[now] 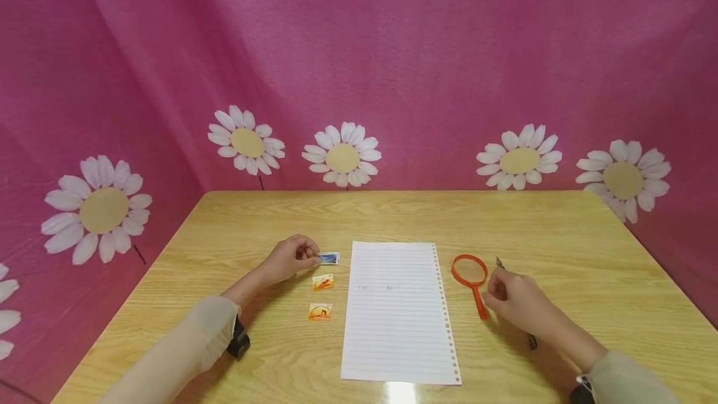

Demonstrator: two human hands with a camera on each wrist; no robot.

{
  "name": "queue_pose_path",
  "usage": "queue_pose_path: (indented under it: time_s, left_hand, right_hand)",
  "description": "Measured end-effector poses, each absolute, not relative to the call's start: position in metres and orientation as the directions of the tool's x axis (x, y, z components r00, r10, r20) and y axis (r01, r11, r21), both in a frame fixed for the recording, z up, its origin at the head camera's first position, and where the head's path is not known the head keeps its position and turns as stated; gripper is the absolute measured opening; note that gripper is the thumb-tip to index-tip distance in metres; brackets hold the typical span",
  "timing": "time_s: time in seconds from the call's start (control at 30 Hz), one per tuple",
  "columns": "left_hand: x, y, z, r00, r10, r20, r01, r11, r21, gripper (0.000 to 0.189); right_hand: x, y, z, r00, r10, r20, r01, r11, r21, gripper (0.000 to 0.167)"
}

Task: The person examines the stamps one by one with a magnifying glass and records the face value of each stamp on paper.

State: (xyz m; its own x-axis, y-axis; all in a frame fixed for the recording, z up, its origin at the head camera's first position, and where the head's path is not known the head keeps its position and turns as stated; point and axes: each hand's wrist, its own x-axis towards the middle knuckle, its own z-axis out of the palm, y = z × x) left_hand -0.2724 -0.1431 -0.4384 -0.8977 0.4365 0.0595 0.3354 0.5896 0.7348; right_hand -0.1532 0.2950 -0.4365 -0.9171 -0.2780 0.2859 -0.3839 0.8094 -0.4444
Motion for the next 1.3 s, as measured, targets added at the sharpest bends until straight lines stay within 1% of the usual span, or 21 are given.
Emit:
queue_pose_path:
  time_s: [0.23,0.47,0.7,0.83,1.1,1.3]
  left_hand:
    - [-0.264,-0.140,-0.439,-0.881,0.468,0.069,0.358,0.564,0.744,0.016]
    - [-0.254,-0.134,-0.440,-0.863,0.494,0.107,0.399,0.536,0.744,0.014]
    - [-0.243,-0.127,-0.439,-0.838,0.529,0.134,0.437,0.504,0.745,0.020]
    - [-0.235,-0.123,-0.439,-0.820,0.555,0.141,0.453,0.478,0.753,0.021]
    - [-0.219,-0.116,-0.440,-0.805,0.579,0.128,0.450,0.457,0.767,0.021]
    - [-0.206,-0.113,-0.438,-0.785,0.609,0.115,0.460,0.448,0.767,0.020]
  right_hand:
    - [-0.165,0.305,-0.438,-0.912,-0.269,0.308,-0.388,0.808,-0.443,0.021]
    - [-0.174,0.313,-0.439,-0.902,-0.269,0.339,-0.399,0.820,-0.410,0.022]
    - [-0.180,0.318,-0.440,-0.902,-0.260,0.346,-0.389,0.837,-0.384,0.023]
    - [-0.182,0.321,-0.440,-0.913,-0.251,0.321,-0.368,0.846,-0.387,0.022]
    - [-0.190,0.329,-0.442,-0.921,-0.251,0.299,-0.354,0.859,-0.369,0.021]
    - [-0.194,0.334,-0.441,-0.950,-0.237,0.204,-0.302,0.868,-0.394,0.021]
